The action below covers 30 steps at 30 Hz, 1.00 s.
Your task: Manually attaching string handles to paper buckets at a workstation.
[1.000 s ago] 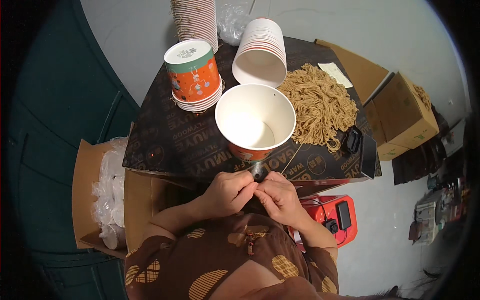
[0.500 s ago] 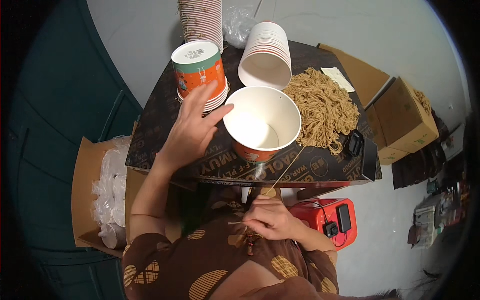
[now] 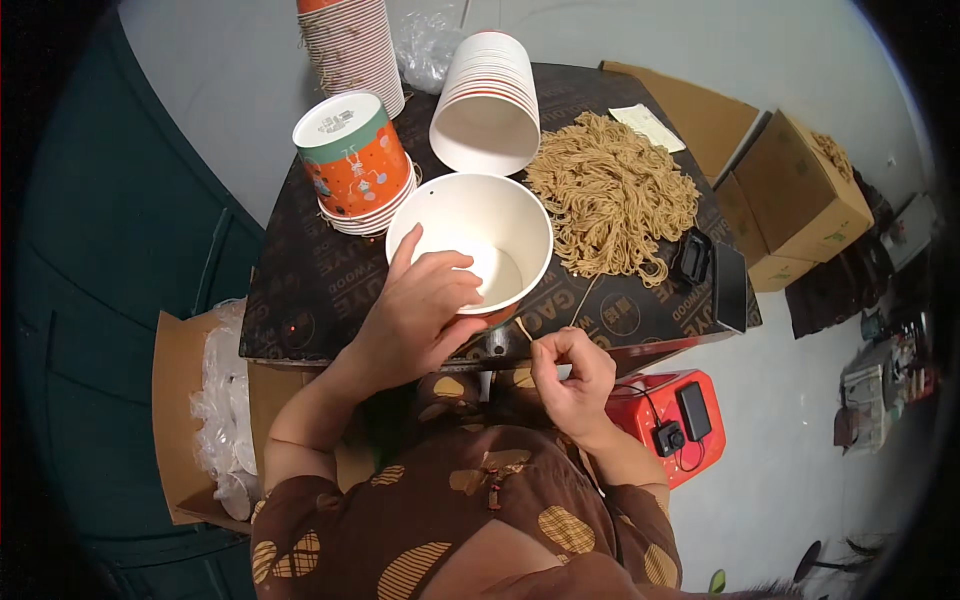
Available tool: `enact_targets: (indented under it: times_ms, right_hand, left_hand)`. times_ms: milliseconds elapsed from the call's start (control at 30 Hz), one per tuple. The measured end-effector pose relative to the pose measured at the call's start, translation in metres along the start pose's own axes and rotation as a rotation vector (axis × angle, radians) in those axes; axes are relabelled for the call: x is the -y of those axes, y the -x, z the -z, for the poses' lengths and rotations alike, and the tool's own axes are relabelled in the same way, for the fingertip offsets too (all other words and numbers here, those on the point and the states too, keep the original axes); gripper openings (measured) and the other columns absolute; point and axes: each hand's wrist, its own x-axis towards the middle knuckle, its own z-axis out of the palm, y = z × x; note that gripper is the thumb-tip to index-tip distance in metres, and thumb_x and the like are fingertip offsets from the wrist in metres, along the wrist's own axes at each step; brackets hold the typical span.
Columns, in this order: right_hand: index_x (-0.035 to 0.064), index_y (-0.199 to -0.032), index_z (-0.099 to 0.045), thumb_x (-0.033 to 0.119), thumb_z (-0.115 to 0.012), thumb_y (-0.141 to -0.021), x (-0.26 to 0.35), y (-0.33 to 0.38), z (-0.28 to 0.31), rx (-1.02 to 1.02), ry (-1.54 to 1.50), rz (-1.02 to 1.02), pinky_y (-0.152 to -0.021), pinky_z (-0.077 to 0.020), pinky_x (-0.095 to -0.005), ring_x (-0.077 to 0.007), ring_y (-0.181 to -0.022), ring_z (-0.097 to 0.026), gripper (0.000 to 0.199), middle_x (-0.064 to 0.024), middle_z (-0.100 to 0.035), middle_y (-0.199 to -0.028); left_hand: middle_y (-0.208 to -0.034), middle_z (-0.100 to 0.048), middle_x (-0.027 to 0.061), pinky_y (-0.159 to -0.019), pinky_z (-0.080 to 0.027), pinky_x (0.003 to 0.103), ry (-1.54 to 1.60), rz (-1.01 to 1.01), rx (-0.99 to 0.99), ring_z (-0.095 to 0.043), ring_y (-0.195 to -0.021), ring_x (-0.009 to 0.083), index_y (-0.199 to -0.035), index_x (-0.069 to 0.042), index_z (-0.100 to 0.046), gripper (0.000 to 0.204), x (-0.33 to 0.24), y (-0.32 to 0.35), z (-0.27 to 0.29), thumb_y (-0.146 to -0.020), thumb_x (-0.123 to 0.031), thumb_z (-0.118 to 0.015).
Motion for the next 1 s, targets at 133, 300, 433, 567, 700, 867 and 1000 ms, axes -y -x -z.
enact_targets:
  times_ms: [133,300,433,567,700,867,1000]
  right_hand:
    - [-0.0001,-0.081,-0.061,-0.003,-0.07,-0.083,-0.005,0.002,0.003,0.012,-0.096,-0.199,-0.055,-0.0428,-0.0262,-0.0126,-0.058,-0.054,0.01,-0.0046,-0.057,-0.066]
    - [-0.0011,-0.083,-0.062,-0.001,-0.068,-0.088,-0.007,-0.005,0.003,0.049,-0.214,-0.297,-0.057,-0.0427,-0.0215,-0.0046,-0.062,-0.05,0.008,0.0011,-0.057,-0.068]
    - [-0.0009,-0.085,-0.063,0.001,-0.066,-0.093,-0.012,-0.006,0.002,0.064,-0.28,-0.304,-0.056,-0.0392,-0.0187,-0.0016,-0.062,-0.049,0.008,0.0048,-0.057,-0.07]
    - [-0.001,-0.085,-0.063,0.001,-0.066,-0.093,-0.013,-0.008,0.002,0.071,-0.275,-0.303,-0.056,-0.0396,-0.0189,-0.0018,-0.062,-0.049,0.008,0.0043,-0.058,-0.071]
    - [-0.001,-0.085,-0.062,0.001,-0.066,-0.093,-0.016,-0.008,0.001,0.079,-0.29,-0.313,-0.056,-0.0398,-0.019,-0.0019,-0.062,-0.05,0.008,0.0039,-0.059,-0.071]
    - [-0.001,-0.085,-0.062,0.001,-0.066,-0.093,-0.016,-0.012,-0.002,0.069,-0.264,-0.281,-0.057,-0.0403,-0.0194,-0.0024,-0.062,-0.05,0.009,0.0038,-0.058,-0.069]
    - [-0.0005,-0.085,-0.063,0.001,-0.068,-0.089,-0.018,-0.014,-0.003,0.076,-0.232,-0.312,-0.058,-0.0438,-0.0219,-0.0049,-0.063,-0.052,0.007,0.0008,-0.058,-0.068]
  left_hand:
    - [-0.115,-0.067,0.0085,-0.116,-0.028,0.059,-0.028,0.02,-0.122,-0.062,-0.114,0.0296,-0.108,-0.008,-0.062,0.033,-0.002,-0.005,0.012,-0.08,-0.01,-0.079]
    - [-0.11,-0.07,0.0089,-0.113,-0.031,0.058,-0.01,0.078,-0.168,-0.065,-0.11,0.0302,-0.104,-0.009,-0.064,0.027,-0.001,-0.006,0.021,-0.08,-0.006,-0.077]
    - [-0.108,-0.071,0.009,-0.113,-0.032,0.059,-0.037,0.116,-0.187,-0.066,-0.109,0.0298,-0.101,-0.008,-0.065,0.023,-0.002,-0.007,0.024,-0.08,-0.005,-0.076]
    - [-0.107,-0.071,0.0094,-0.112,-0.033,0.059,-0.038,0.118,-0.193,-0.066,-0.108,0.03,-0.099,-0.007,-0.065,0.021,-0.002,-0.008,0.024,-0.081,-0.004,-0.074]
    - [-0.11,-0.072,0.0078,-0.115,-0.029,0.059,0.002,0.152,-0.182,-0.066,-0.112,0.027,-0.099,-0.009,-0.068,0.018,-0.003,-0.007,0.023,-0.083,-0.003,-0.069]
    - [-0.109,-0.072,0.008,-0.115,-0.03,0.058,0.001,0.141,-0.18,-0.066,-0.112,0.0265,-0.099,-0.008,-0.068,0.017,-0.002,-0.008,0.022,-0.083,-0.002,-0.068]
    - [-0.104,-0.071,0.0099,-0.113,-0.033,0.056,-0.022,0.108,-0.145,-0.066,-0.106,0.0303,-0.1,-0.007,-0.065,0.018,-0.003,-0.018,0.026,-0.083,-0.004,-0.072]
